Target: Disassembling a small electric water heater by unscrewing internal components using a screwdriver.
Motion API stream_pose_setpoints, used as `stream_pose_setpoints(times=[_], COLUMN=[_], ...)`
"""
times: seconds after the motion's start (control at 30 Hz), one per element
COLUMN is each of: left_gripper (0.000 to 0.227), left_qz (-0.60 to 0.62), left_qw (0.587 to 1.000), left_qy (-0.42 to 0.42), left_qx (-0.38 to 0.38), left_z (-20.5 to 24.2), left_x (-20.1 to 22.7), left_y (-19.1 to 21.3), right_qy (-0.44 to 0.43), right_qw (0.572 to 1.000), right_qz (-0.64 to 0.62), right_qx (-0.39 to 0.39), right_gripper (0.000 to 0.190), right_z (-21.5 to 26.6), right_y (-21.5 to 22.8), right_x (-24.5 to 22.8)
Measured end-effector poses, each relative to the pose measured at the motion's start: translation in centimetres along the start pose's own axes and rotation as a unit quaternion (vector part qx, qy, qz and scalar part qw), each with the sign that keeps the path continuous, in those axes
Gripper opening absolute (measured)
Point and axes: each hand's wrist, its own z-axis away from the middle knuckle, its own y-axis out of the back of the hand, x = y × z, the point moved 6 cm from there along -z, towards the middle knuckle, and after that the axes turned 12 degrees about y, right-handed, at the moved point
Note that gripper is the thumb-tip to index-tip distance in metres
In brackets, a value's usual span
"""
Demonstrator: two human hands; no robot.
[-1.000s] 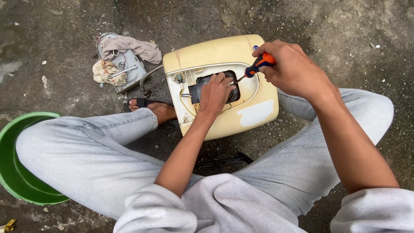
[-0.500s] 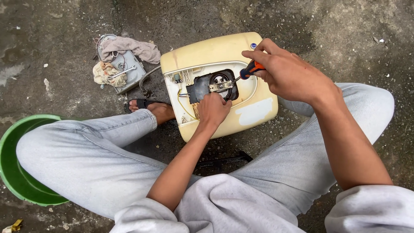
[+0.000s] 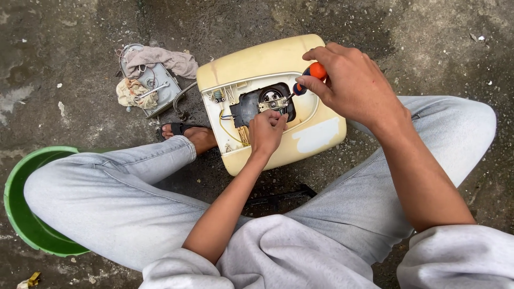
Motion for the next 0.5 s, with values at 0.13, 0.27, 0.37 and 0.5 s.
stream_pose_setpoints(times=[0.13, 0.27, 0.37, 0.5], left_gripper=[0.023, 0.023, 0.022, 0.023], left_qz=[0.008, -0.008, -0.047, -0.08], left_qw=[0.999, 1.0, 0.998, 0.992], left_qy=[0.036, 0.02, -0.009, -0.043], left_qx=[-0.011, 0.02, 0.046, 0.084], left_z=[0.0, -0.4, -1.1, -1.7], left_x=[0.2, 0.1, -0.2, -0.3], left_y=[0.2, 0.4, -0.2, -0.8], right_qy=[0.002, -0.001, -0.001, -0.001], right_qw=[1.0, 1.0, 1.0, 1.0], right_qz=[0.011, 0.009, 0.0, -0.008], right_qx=[0.01, 0.005, 0.002, -0.008], right_gripper=[0.037, 0.036, 0.037, 0.035], right_z=[0.1, 0.2, 0.2, 0.2], right_y=[-0.2, -0.2, -0.1, -0.3], right_x=[0.5, 0.8, 0.7, 0.4])
